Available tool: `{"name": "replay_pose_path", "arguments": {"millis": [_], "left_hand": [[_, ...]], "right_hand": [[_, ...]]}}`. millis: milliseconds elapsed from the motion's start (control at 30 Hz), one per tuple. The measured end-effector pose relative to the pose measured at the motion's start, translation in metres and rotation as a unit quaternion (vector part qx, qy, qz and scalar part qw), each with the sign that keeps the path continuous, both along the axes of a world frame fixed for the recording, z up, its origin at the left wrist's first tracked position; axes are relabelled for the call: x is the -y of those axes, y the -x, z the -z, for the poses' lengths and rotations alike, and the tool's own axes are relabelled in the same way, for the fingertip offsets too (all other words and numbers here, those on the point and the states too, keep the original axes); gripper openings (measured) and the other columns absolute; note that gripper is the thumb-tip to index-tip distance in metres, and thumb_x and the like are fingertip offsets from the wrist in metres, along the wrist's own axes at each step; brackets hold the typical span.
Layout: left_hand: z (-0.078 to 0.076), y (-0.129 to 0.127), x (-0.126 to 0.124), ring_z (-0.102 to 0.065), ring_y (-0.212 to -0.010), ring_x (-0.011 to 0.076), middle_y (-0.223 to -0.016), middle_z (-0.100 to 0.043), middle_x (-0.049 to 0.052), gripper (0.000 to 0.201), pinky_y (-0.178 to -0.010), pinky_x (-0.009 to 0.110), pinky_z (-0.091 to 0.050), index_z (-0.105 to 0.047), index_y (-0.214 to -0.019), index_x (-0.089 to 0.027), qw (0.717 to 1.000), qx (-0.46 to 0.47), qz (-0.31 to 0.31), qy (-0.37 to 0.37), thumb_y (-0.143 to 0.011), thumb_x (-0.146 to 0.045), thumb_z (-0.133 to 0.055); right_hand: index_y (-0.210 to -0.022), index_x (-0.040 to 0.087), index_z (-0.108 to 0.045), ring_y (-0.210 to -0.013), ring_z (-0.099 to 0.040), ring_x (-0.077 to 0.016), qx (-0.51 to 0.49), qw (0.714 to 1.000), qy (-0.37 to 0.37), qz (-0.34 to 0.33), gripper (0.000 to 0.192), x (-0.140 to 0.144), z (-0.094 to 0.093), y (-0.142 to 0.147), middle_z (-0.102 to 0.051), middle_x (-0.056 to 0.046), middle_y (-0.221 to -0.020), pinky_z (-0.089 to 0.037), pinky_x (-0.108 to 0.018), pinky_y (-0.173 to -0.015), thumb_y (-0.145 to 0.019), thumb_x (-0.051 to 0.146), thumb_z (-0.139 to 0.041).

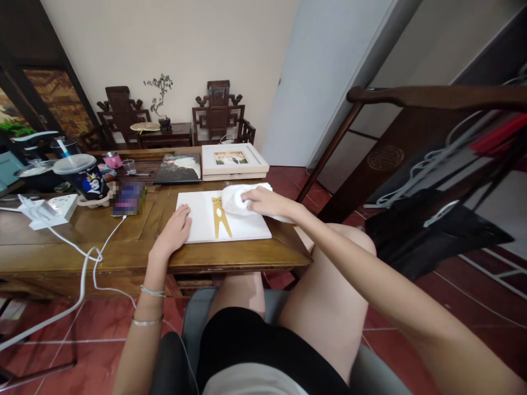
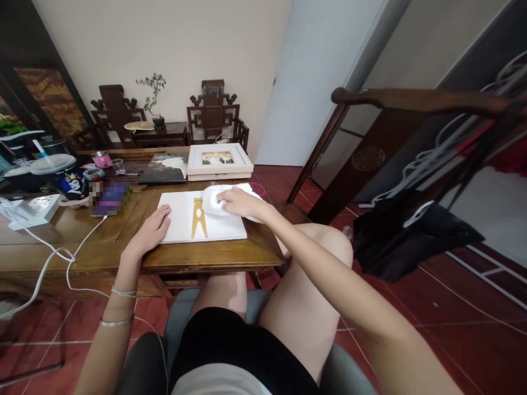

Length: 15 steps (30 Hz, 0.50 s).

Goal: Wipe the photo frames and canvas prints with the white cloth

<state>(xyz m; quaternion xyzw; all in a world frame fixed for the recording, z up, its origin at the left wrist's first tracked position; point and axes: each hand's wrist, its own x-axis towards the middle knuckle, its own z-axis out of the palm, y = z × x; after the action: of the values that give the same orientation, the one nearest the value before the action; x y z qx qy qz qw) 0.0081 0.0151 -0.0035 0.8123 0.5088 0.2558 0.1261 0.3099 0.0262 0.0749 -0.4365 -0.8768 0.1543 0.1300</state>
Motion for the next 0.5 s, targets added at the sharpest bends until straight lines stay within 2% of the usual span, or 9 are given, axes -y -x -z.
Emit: {"name": "replay_pose_path", "arguments": {"millis": [167,267,367,500], "left_hand": [[0.002,0.000,-0.001,-0.037,-0.145,0.0279,-0.150,-0.047,0.018,0.049,-0.123,0.049,-0.026,-0.052,-0.135,-0.008,1.000,0.001,0.001,-0.007,-0.094,-0.030,-0.035],[0.000,-0.001,0.000,-0.036,-0.146,0.0284,-0.151,-0.046,0.021,0.050,-0.123,0.049,-0.026,-0.052,-0.135,-0.005,1.000,-0.008,-0.001,-0.003,-0.094,-0.029,-0.034],[-0.002,-0.002,0.002,-0.036,-0.146,0.0282,-0.151,-0.045,0.022,0.051,-0.123,0.047,-0.026,-0.051,-0.135,-0.004,1.000,-0.013,-0.003,0.001,-0.094,-0.029,-0.034],[-0.004,-0.002,0.003,-0.036,-0.146,0.0276,-0.151,-0.045,0.022,0.050,-0.123,0.047,-0.025,-0.051,-0.134,-0.004,1.000,-0.015,-0.004,0.003,-0.094,-0.029,-0.034]], "right_hand": [[-0.065,0.022,-0.037,-0.064,-0.042,-0.0154,0.010,0.992,0.091,-0.083,0.009,0.073,-0.017,-0.016,-0.043,0.002,-0.061,-0.032,-0.030,-0.067,-0.065,0.014,-0.040],[-0.065,0.022,-0.036,-0.065,-0.043,-0.0147,-0.003,0.987,0.125,-0.103,0.009,0.086,-0.021,-0.021,-0.042,0.002,-0.064,-0.033,-0.030,-0.067,-0.065,0.014,-0.039],[-0.064,0.022,-0.035,-0.065,-0.042,-0.0151,-0.023,0.989,0.121,-0.086,0.008,0.066,-0.015,-0.024,-0.041,0.002,-0.066,-0.033,-0.030,-0.066,-0.064,0.017,-0.041],[-0.063,0.022,-0.037,-0.070,-0.044,-0.0175,-0.030,0.996,0.081,-0.028,0.010,0.006,-0.003,-0.022,-0.044,0.001,-0.067,-0.035,-0.031,-0.070,-0.061,0.018,-0.045]]}}
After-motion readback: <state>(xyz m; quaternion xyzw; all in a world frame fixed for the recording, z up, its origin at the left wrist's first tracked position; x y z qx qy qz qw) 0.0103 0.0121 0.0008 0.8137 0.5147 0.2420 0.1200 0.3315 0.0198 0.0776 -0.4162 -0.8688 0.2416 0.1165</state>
